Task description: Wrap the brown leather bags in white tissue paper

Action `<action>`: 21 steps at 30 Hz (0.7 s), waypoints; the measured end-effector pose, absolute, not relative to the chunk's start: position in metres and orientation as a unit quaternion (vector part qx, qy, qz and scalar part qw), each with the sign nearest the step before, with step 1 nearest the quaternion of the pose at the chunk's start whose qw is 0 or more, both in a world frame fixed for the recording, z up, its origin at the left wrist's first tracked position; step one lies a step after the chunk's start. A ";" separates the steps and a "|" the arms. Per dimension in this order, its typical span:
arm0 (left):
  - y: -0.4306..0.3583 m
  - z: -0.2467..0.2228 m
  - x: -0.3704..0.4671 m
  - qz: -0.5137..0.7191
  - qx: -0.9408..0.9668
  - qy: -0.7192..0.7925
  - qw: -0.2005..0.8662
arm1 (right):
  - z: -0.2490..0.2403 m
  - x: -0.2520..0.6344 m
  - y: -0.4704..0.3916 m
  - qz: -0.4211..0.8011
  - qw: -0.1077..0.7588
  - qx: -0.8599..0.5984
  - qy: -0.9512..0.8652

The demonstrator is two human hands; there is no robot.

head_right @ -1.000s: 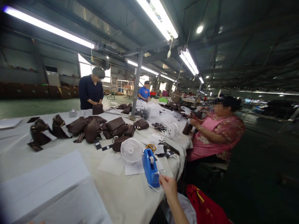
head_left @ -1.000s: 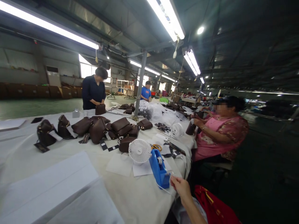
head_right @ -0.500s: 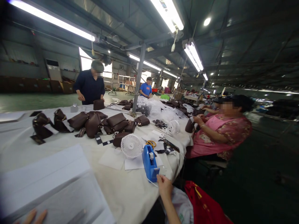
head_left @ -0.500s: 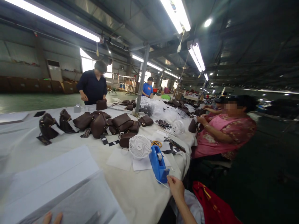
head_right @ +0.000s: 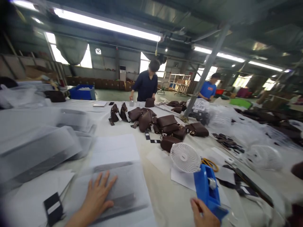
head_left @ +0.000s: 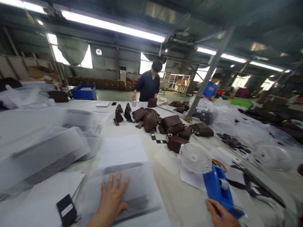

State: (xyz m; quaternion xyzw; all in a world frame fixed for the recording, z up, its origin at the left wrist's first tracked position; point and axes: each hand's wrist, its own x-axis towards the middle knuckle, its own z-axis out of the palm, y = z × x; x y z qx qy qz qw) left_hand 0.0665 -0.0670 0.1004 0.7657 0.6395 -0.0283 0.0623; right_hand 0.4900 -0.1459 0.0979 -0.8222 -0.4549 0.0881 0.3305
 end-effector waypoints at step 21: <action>-0.062 0.081 0.060 0.026 0.781 0.619 0.078 | 0.159 0.234 0.083 0.021 -0.142 -0.334 -0.932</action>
